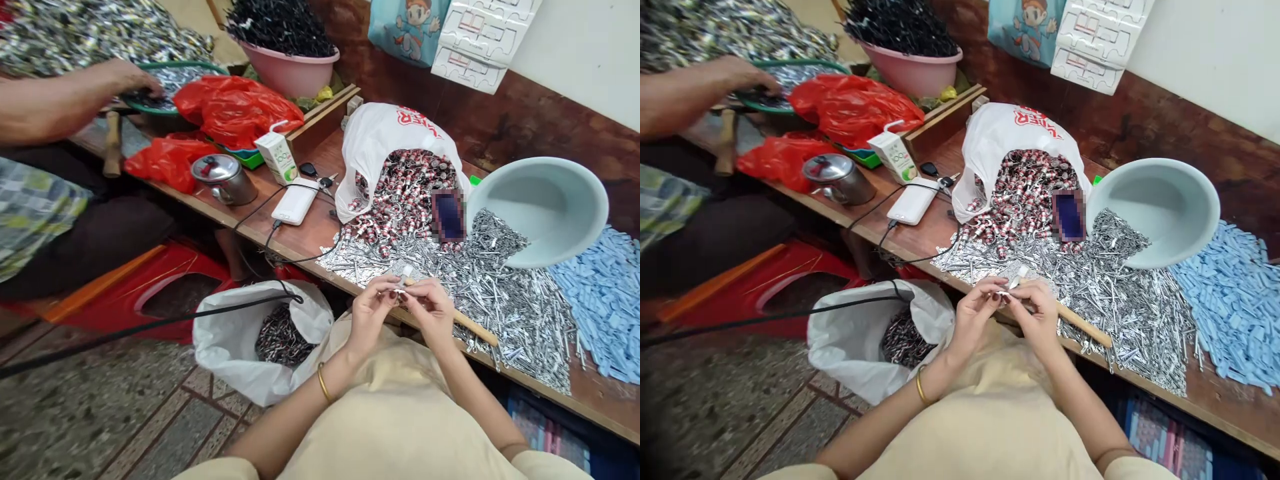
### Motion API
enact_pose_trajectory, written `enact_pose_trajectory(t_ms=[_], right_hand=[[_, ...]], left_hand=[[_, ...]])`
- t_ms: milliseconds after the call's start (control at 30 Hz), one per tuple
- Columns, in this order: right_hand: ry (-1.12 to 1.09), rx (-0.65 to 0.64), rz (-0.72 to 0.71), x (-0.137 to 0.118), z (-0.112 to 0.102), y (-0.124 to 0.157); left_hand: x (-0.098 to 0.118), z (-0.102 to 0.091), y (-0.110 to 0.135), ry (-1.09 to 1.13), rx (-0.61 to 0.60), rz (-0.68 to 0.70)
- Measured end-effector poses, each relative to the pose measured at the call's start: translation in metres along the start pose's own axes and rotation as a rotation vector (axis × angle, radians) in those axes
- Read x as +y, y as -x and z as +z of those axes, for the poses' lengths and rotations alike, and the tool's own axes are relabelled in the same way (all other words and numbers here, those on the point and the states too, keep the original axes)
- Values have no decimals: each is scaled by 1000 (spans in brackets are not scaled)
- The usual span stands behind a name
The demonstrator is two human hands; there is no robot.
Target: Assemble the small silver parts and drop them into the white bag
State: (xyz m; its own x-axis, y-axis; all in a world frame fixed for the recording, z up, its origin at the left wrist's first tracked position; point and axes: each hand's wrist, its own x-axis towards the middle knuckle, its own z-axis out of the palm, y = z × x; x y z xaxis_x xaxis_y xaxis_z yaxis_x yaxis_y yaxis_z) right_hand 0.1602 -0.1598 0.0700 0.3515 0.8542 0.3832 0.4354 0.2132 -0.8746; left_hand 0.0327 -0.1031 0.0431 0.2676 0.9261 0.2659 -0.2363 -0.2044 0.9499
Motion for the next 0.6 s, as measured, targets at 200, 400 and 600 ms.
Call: enact_pose_trajectory(t_ms=[200, 400, 600], right_hand=[[14, -211, 245, 45, -33, -4], [650, -28, 156, 102, -118, -46], [715, -145, 188, 126, -108, -54]], left_hand=[[-17, -18, 1, -27, -94, -211], [-42, -57, -24, -79, 1, -360], [-54, -58, -31, -93, -41, -427]])
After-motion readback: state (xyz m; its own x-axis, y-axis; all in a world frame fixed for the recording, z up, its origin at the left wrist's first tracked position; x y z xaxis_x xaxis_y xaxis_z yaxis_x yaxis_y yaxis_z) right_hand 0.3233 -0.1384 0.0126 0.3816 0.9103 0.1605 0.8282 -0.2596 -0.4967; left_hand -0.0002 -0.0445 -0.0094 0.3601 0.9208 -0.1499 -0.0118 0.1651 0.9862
